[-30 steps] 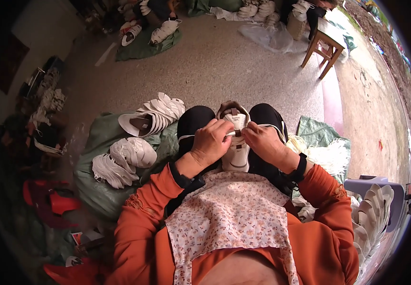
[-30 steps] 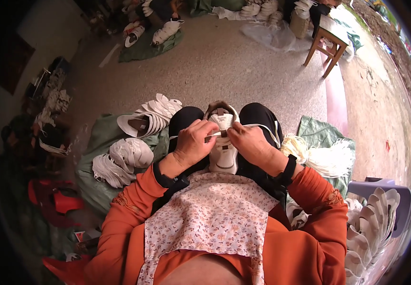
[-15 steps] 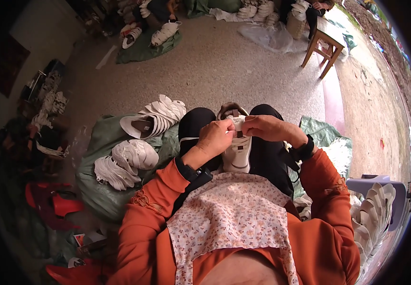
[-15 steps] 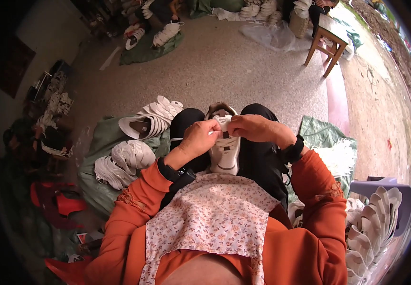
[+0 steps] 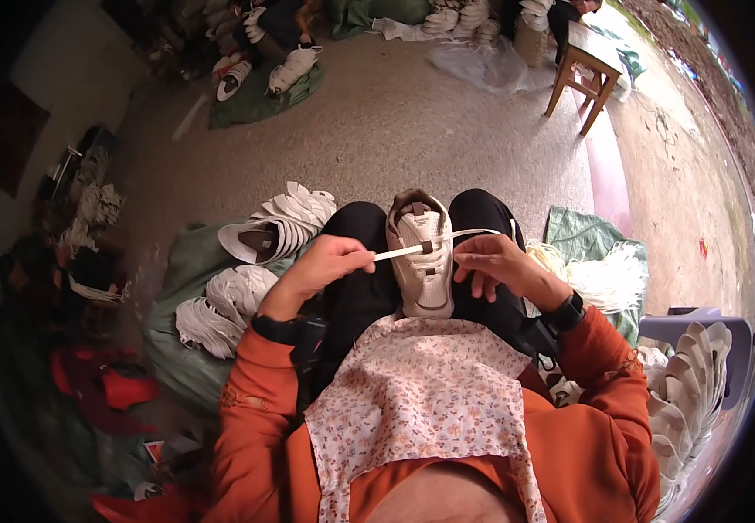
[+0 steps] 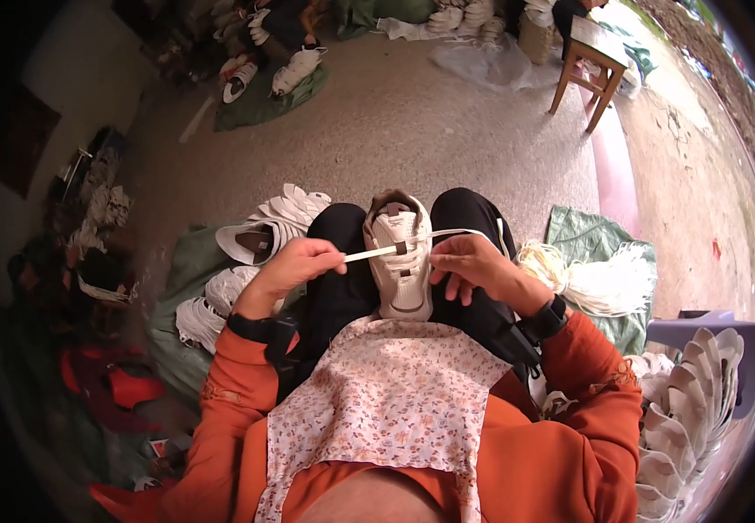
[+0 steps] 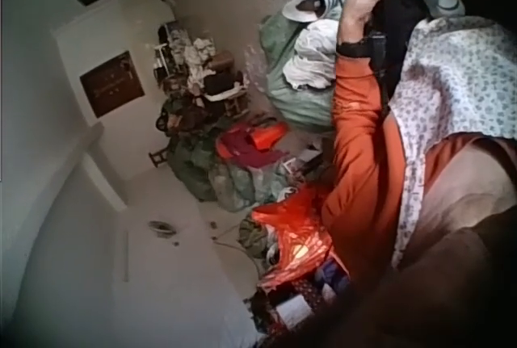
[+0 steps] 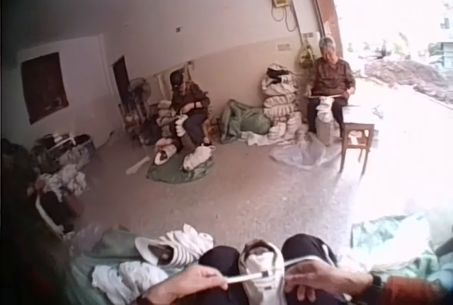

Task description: Insert and thread white laces into a sneaker.

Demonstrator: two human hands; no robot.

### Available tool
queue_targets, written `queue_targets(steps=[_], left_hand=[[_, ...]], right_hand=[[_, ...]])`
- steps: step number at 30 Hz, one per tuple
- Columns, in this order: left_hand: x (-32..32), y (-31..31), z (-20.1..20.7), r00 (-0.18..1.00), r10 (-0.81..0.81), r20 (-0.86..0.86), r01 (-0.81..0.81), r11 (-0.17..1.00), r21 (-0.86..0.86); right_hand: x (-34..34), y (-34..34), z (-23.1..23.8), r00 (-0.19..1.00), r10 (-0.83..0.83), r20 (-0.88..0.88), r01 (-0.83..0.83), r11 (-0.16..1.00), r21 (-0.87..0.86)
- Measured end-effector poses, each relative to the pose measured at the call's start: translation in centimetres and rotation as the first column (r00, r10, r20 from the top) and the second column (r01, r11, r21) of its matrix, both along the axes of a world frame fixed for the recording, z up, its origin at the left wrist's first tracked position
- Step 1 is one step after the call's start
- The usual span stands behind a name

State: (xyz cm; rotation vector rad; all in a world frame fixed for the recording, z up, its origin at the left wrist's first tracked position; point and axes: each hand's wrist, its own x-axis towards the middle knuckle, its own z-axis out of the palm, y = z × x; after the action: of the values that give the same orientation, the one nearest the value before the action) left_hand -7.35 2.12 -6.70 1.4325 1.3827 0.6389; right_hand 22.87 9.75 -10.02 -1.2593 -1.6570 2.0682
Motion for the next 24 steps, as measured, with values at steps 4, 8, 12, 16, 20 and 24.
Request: queue_targets(steps=[4,8,12,16,20,24], left_hand=[[-4.1,-3.1,1.4,0.933,0.128,0.337,-0.047,0.97,-0.239],[-7.8,-6.9,1.1,0.796,0.284,0.535,-0.232,0.959,-0.165],[-12.2,-10.4,-0.5,0.878,0.443,0.179,-0.405,0.889,-0.211],[-15.2,-13.3,-2.2,0.866,0.497,-0.065,-0.497,0.836,-0.234],[-16.5,-14.4,-3.8,0.812,0.569,-0.128,-0.583,0.797,-0.155],[-16.9,-13.9,-5.0,0.706,0.709,-0.009,-0.709,0.706,0.011]], right_hand=[[-1.3,0.4,-2.5,0.891,-0.258,-0.374,0.146,0.943,-0.3],[-1.6,1.0,-2.9,0.71,-0.504,-0.492,0.212,0.819,-0.533],[1.0,1.4,-2.7,0.535,-0.65,-0.54,0.307,0.745,-0.592],[7.3,3.6,-5.3,0.357,-0.753,-0.553,0.442,0.657,-0.61],[11.3,3.8,-7.3,0.288,-0.791,-0.541,0.401,0.612,-0.682],[12.8,3.8,-8.7,0.255,-0.816,-0.519,0.414,0.577,-0.704]])
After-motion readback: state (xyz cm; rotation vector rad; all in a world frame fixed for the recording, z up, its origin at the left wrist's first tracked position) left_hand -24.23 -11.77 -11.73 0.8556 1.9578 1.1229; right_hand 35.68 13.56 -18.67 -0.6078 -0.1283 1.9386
